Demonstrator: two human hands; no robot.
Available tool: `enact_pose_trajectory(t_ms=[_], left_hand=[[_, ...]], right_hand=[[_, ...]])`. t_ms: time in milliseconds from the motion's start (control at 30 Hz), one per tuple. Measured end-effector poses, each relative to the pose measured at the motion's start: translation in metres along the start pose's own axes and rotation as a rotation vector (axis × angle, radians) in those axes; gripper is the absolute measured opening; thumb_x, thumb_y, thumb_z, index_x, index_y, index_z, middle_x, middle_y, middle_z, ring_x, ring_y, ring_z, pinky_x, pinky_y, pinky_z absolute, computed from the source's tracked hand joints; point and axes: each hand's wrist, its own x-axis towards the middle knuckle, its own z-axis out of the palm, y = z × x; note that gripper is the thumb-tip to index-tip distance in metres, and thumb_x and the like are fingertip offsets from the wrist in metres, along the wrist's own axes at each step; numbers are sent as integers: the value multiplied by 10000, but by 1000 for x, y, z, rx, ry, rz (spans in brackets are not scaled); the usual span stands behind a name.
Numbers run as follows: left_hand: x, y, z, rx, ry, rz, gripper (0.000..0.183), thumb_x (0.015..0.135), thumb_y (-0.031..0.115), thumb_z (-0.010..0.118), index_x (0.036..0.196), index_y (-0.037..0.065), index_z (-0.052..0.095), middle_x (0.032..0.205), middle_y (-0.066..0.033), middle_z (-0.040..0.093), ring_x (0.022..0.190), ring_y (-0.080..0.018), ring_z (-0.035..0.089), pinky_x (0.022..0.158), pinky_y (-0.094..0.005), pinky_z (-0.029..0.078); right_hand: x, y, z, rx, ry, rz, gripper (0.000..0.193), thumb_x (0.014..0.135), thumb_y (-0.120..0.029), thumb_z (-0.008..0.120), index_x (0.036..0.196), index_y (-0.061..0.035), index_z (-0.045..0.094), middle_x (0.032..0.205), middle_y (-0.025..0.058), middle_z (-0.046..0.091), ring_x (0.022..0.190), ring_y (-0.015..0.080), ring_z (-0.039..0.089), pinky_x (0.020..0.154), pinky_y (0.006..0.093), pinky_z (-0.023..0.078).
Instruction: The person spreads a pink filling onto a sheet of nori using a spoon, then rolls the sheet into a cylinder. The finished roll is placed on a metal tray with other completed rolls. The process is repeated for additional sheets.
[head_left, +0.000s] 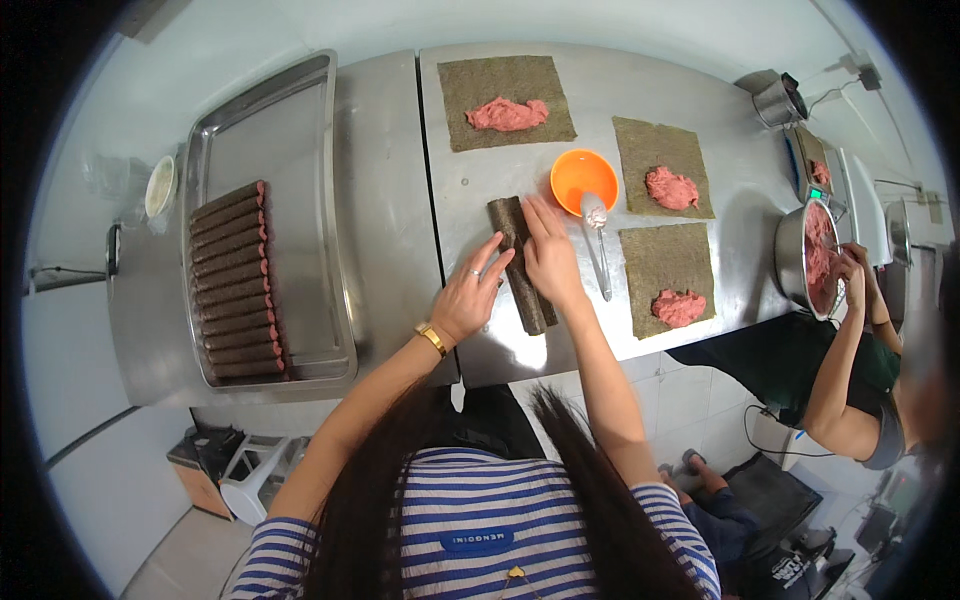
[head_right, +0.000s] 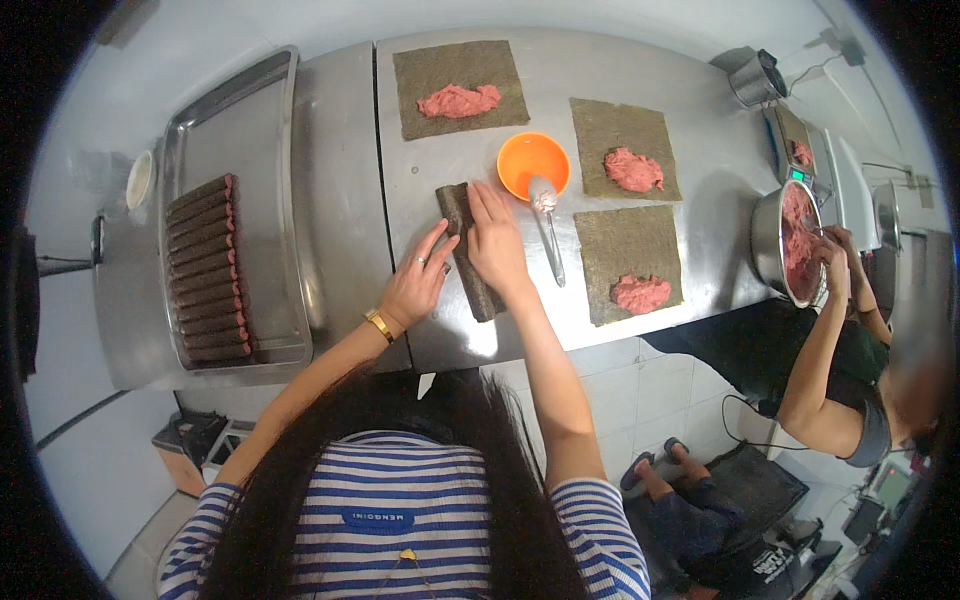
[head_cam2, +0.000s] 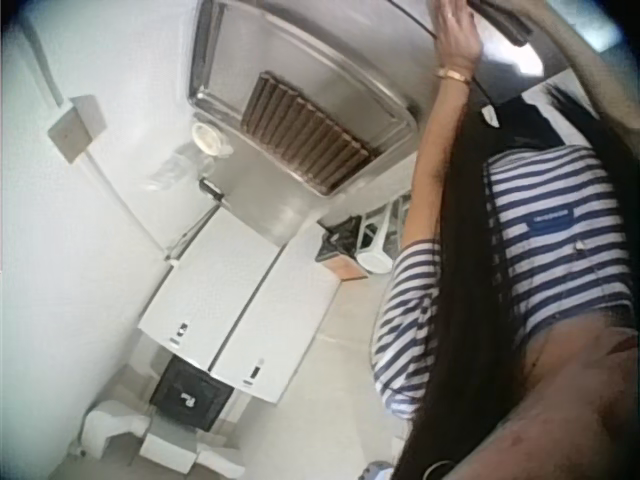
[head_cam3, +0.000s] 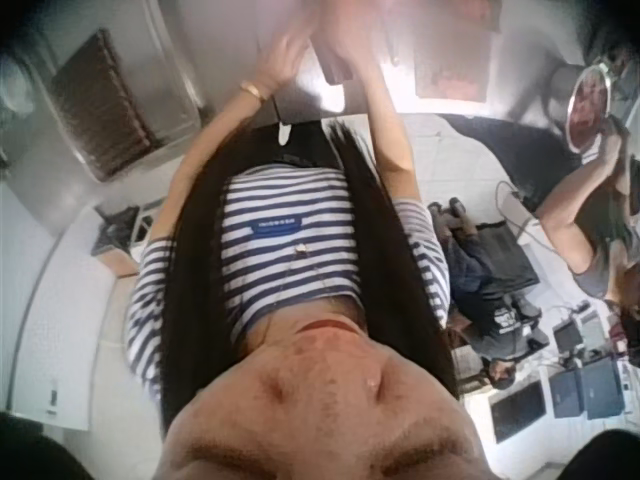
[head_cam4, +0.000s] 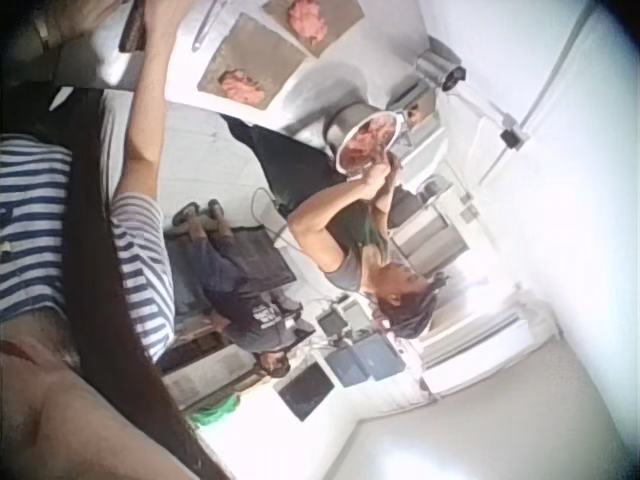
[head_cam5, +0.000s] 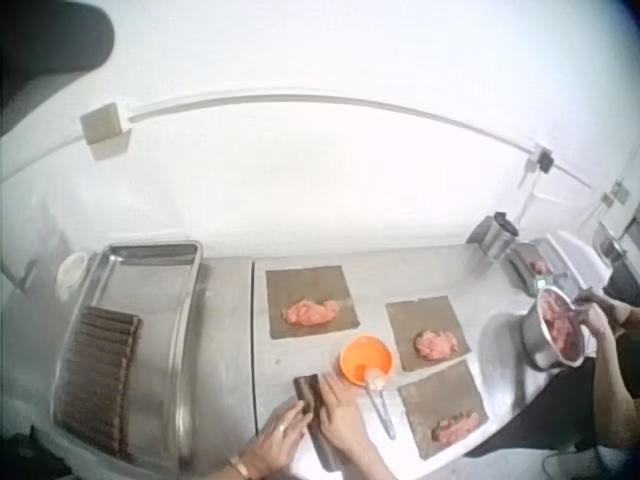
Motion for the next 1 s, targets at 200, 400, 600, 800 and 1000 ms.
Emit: enact_pose_trajectory(t_ms=[200,400,600,800,1000], left_hand=[[12,-8,-14,-36,13,23,621,775,-40,534,1370,92,418,1455,-120,342,1350,-319,336,1105,-439,321],[79,-22,-41,364,-423,377,533,770,-14,563,1284,109,498,1349,-50,494,1340,-249,366,1135,-461,252],[82,-19,-52,474,-556,437,376,711,89,700,1070,91,592,1063,-46,617,1080,-240,561,1038,-395,362],[67,-15,-58,497,-690,379,355,669,99,741,1004,105,621,949,-48,639,933,-249,614,838,-382,470],[80,-14,-57,403,-699,360,331,652,78,752,951,110,613,846,-69,650,823,-292,632,720,-397,503]], right_hand=[[-53,-50,22,-52,193,248,468,756,-48,643,1179,101,509,1082,251,532,983,407,540,868,442,458],[-50,-45,33,-112,151,312,440,700,22,598,1124,98,510,1023,229,531,965,387,535,863,438,457],[-60,-45,26,-105,70,225,389,661,30,598,1044,58,534,989,189,543,961,350,544,849,410,467],[-85,-56,29,-129,86,189,378,658,17,603,1029,44,542,1000,174,539,963,330,543,842,396,471],[-111,-61,11,-233,64,335,385,729,-44,606,1100,40,545,1056,163,535,988,323,530,872,394,454]])
